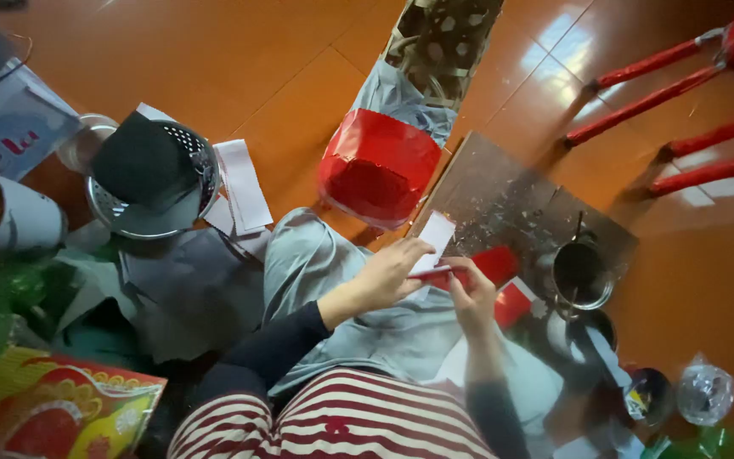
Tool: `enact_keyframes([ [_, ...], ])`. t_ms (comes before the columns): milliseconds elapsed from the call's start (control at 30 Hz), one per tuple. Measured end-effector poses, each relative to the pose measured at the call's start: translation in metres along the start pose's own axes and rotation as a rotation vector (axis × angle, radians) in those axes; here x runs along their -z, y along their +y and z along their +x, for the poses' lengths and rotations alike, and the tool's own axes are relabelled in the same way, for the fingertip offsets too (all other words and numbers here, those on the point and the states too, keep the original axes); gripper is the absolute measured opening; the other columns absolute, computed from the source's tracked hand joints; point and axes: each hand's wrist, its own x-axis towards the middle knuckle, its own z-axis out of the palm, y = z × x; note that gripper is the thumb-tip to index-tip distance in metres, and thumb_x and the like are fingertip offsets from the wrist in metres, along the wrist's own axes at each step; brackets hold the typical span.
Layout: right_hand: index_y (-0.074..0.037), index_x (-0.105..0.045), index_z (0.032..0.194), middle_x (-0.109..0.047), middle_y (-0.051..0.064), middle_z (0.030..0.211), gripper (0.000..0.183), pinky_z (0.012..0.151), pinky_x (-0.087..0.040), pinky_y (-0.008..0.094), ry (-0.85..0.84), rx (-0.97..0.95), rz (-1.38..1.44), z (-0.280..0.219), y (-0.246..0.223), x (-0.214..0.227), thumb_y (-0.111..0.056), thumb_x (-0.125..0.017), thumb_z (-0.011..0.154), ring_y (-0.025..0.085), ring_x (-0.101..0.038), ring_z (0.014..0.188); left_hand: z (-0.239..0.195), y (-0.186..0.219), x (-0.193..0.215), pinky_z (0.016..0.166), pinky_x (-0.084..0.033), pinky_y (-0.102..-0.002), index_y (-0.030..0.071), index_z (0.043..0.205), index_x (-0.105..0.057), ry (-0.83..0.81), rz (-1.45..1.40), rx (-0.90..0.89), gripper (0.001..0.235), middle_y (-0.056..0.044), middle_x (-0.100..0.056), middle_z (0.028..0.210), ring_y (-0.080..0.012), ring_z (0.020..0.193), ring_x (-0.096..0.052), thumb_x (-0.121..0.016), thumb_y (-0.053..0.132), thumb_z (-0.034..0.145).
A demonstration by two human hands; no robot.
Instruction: Applying colored paper to a bamboo lantern frame and cutting paper strips.
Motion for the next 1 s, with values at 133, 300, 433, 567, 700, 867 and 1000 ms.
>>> enact_keyframes([
  [133,0.003,-0.068,0.119,-0.071,0.011,0.121,0.025,0.095,-0.051,0.029,-0.094,-0.168,0.221,0.005,-0.027,-0.001,-0.003,-0.06,0.096,0.018,-0.066,0.109,-0.002,-0.009,-0.001,0.085,-0.054,-0.044,0.009,0.113,-0.065,-0.065,-0.017,0.112,0.021,-0.013,-0.07,0.102,-0.0354,0.098,-0.069,-0.069,0.008,0.093],
  [300,-0.002,-0.06,0.122,-0.065,0.009,0.127,0.044,0.101,-0.054,0.031,-0.166,-0.158,0.044,0.04,-0.046,0.008,-0.001,-0.078,0.081,0.018,-0.063,0.118,0.026,0.02,0.06,0.078,-0.054,-0.043,0.006,0.105,-0.069,0.07,0.019,-0.04,0.017,-0.013,-0.069,0.094,-0.0336,0.091,-0.068,-0.074,0.007,0.089],
  [433,0.002,-0.07,0.101,-0.066,0.011,0.127,0.019,0.099,-0.057,0.034,-0.179,-0.153,0.026,0.071,-0.011,0.027,0.006,-0.076,0.083,0.021,-0.065,0.12,0.035,0.016,0.114,0.082,-0.057,-0.039,0.003,0.109,-0.068,0.112,-0.065,-0.033,0.019,-0.014,-0.07,0.103,-0.0324,0.095,-0.07,-0.074,0.001,0.092],
  [567,0.0,-0.069,0.1,-0.068,0.012,0.12,0.012,0.103,-0.052,0.033,-0.209,0.061,0.29,0.115,-0.037,0.035,0.0,-0.073,0.089,0.021,-0.064,0.119,0.04,-0.018,0.147,0.086,-0.058,-0.031,0.001,0.111,-0.068,0.223,-0.216,0.111,0.02,-0.008,-0.072,0.104,-0.0174,0.097,-0.071,-0.07,-0.007,0.093],
  [700,-0.002,-0.071,0.111,-0.07,0.01,0.109,0.025,0.085,-0.052,0.031,-0.108,0.136,0.547,0.174,-0.057,0.019,-0.026,-0.068,0.106,0.017,-0.065,0.094,0.085,-0.041,0.173,0.073,-0.047,-0.021,-0.004,0.109,-0.068,0.424,-0.167,0.236,0.006,-0.002,-0.068,0.092,-0.0061,0.084,-0.06,-0.065,-0.002,0.105],
  [867,-0.004,-0.07,0.112,-0.069,0.006,0.1,0.024,0.077,-0.055,0.03,0.035,-0.085,0.743,0.223,-0.044,-0.022,-0.026,-0.06,0.11,0.014,-0.065,0.087,0.141,-0.136,0.153,0.06,-0.042,-0.025,-0.002,0.092,-0.065,0.641,-0.327,0.333,0.024,0.001,-0.061,0.078,-0.0057,0.069,-0.053,-0.065,0.015,0.109],
  [1000,-0.005,-0.068,0.105,-0.073,0.004,0.094,0.026,0.07,-0.061,0.03,0.312,-0.271,0.807,0.232,-0.061,-0.053,-0.025,-0.052,0.102,0.014,-0.07,0.08,0.144,-0.208,0.129,0.049,-0.033,-0.031,-0.001,0.074,-0.064,0.74,-0.168,0.521,0.042,0.003,-0.051,0.061,-0.0058,0.057,-0.04,-0.067,0.026,0.106],
])
